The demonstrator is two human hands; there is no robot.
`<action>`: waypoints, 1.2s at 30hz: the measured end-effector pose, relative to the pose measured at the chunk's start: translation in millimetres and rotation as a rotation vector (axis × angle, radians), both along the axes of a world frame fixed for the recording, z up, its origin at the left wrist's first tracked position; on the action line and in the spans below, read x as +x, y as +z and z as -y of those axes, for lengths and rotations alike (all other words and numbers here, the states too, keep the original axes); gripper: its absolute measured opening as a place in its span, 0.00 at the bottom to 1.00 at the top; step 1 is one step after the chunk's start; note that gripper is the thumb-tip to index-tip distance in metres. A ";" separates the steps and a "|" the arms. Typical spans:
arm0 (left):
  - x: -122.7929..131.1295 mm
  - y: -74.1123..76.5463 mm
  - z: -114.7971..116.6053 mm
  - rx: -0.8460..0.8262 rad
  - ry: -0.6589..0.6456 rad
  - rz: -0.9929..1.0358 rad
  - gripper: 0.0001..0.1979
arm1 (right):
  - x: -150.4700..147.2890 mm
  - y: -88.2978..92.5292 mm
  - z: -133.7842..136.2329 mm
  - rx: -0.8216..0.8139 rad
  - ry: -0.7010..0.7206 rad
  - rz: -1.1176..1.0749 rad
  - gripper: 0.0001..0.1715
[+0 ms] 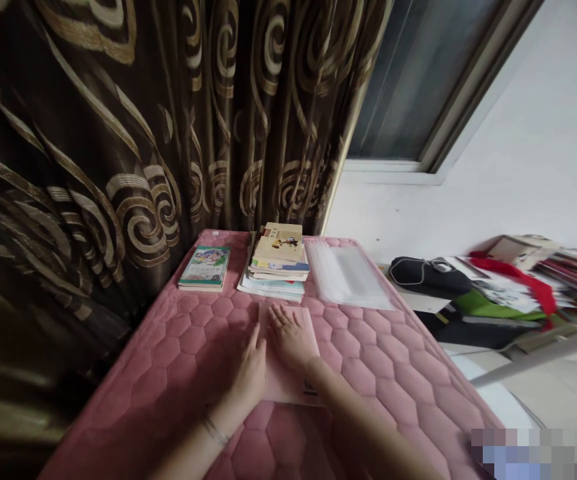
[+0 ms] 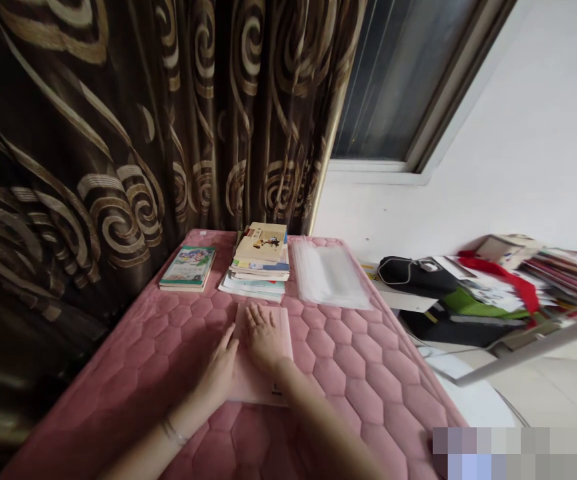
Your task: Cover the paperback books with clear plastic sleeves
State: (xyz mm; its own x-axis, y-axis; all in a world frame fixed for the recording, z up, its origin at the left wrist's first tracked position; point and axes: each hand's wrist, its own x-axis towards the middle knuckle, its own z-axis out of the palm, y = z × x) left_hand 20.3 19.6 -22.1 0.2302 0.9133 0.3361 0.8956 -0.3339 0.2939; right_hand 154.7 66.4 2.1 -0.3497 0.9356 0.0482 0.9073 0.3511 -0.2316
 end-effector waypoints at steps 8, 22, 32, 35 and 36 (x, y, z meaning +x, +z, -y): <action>37.8 10.8 -52.6 -0.068 -0.203 -0.110 0.25 | 28.1 -5.9 8.8 -0.084 -0.150 0.074 0.32; 8.2 4.8 -56.6 -0.056 -0.157 -0.117 0.24 | 51.3 -20.8 5.3 -0.069 -0.320 -0.004 0.33; 16.5 0.9 13.3 -0.034 -0.088 -0.166 0.25 | 22.7 -15.1 44.7 0.096 -0.269 0.066 0.31; 18.8 -3.4 35.6 -0.019 -0.101 -0.164 0.28 | 14.5 -20.0 72.9 0.040 -0.153 0.040 0.30; 16.4 -4.1 38.7 -0.013 -0.113 -0.167 0.28 | 16.6 -21.9 79.7 0.028 -0.145 0.034 0.30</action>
State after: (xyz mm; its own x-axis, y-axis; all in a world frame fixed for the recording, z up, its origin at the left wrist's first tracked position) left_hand 36.7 -19.1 -26.2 0.3832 0.8825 0.2726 0.8892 -0.4324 0.1497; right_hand 171.3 -13.3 -19.8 -0.2128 0.9749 0.0658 0.9561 0.2216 -0.1918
